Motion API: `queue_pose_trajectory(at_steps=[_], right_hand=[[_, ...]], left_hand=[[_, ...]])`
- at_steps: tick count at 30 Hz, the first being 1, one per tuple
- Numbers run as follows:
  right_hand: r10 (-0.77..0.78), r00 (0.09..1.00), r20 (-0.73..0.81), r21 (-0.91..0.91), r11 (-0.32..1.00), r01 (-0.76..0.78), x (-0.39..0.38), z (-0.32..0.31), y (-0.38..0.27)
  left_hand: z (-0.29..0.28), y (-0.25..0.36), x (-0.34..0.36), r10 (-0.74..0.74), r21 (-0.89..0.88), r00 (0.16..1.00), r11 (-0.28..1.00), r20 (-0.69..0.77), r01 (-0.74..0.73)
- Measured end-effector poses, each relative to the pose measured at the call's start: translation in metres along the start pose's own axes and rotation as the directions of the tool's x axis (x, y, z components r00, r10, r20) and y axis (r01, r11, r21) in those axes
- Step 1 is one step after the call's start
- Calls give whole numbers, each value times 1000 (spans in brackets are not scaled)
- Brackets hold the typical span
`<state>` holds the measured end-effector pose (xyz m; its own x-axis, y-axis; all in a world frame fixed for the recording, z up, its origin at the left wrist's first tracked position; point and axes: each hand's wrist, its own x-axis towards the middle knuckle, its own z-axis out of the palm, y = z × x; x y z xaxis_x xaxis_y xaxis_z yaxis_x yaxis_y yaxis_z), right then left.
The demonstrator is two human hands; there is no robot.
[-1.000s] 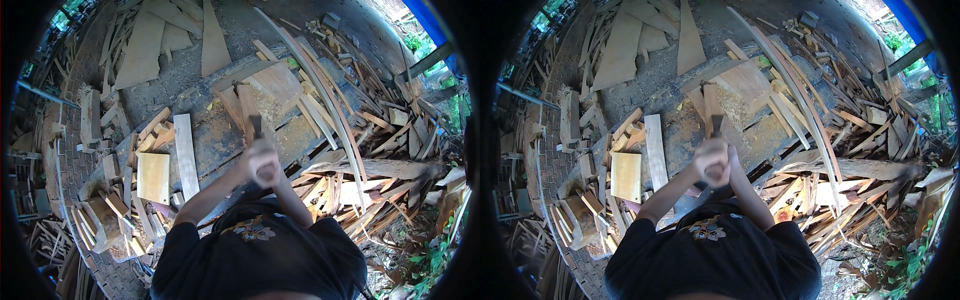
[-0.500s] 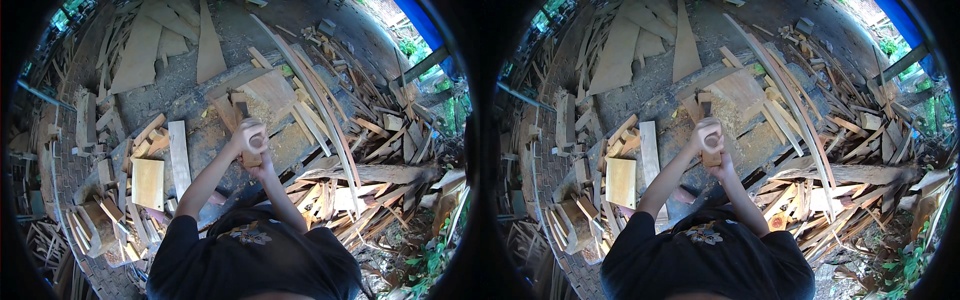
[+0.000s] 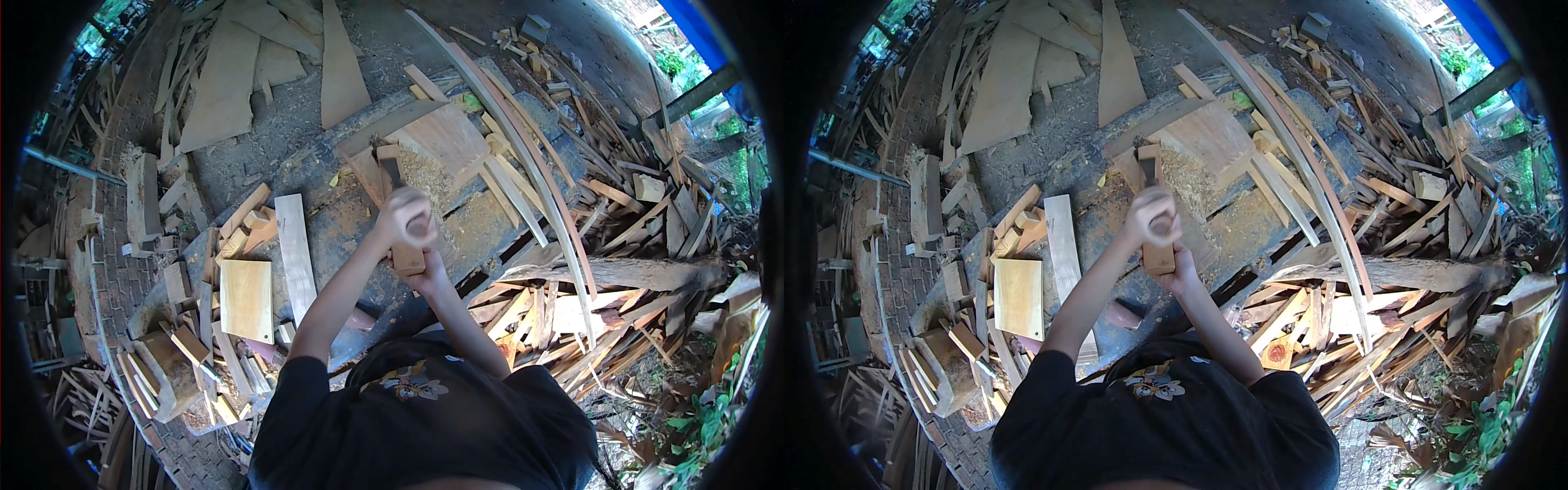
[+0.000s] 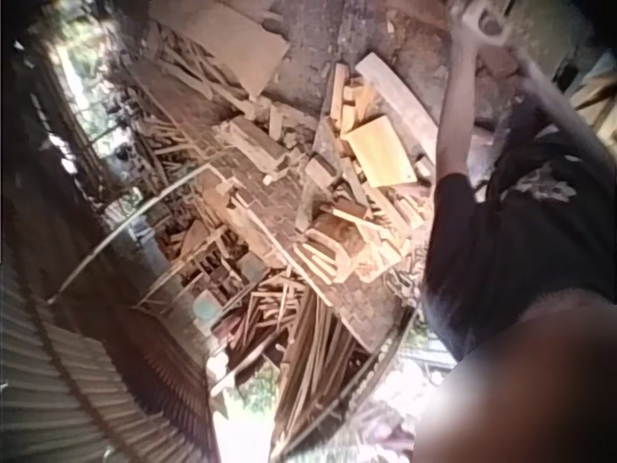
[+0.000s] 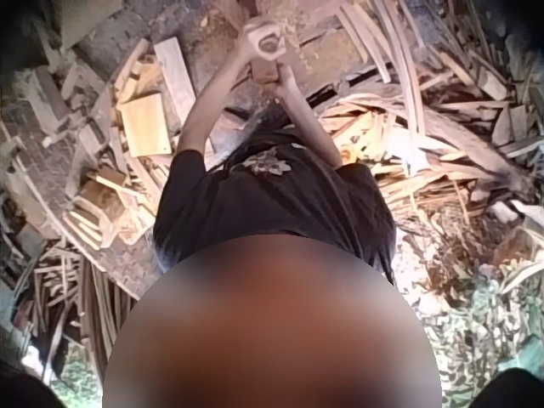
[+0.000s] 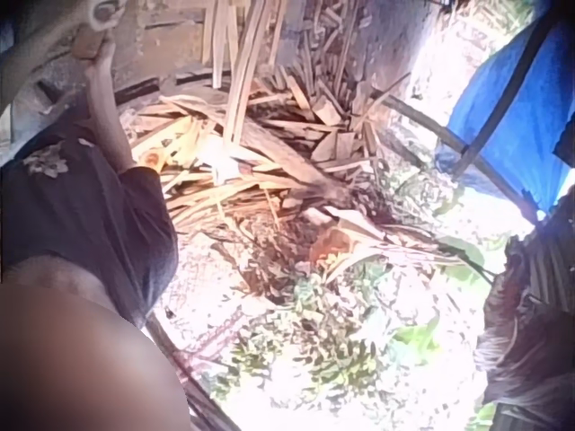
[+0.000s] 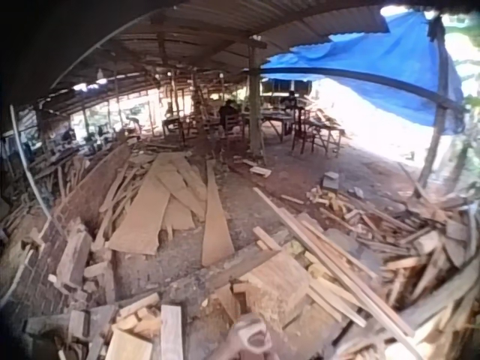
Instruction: The person carves and shapes a piece of wood using a chisel and a mallet.
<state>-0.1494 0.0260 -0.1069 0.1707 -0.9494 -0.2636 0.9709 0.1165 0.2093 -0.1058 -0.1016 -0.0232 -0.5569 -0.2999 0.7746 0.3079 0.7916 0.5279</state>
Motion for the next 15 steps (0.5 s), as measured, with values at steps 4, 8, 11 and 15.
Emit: queue_pose_trajectory(at_steps=[4,8,11,15], right_hand=[[0,997,-82,-74,997,-6,1,-1,-3],[-133,920,-369,-153,985,80,-6,9,-6],[-116,947,-300,-107,990,88,-4,7,-6],[-154,928,-338,-211,974,85,-8,20,0]], left_hand=[[5,-20,10,-86,2,993,996,-75,87],[-6,23,-2,-75,-107,997,992,-26,72],[-7,49,-3,-11,-190,999,982,-31,5],[-6,15,2,-29,-129,999,991,-44,23]])
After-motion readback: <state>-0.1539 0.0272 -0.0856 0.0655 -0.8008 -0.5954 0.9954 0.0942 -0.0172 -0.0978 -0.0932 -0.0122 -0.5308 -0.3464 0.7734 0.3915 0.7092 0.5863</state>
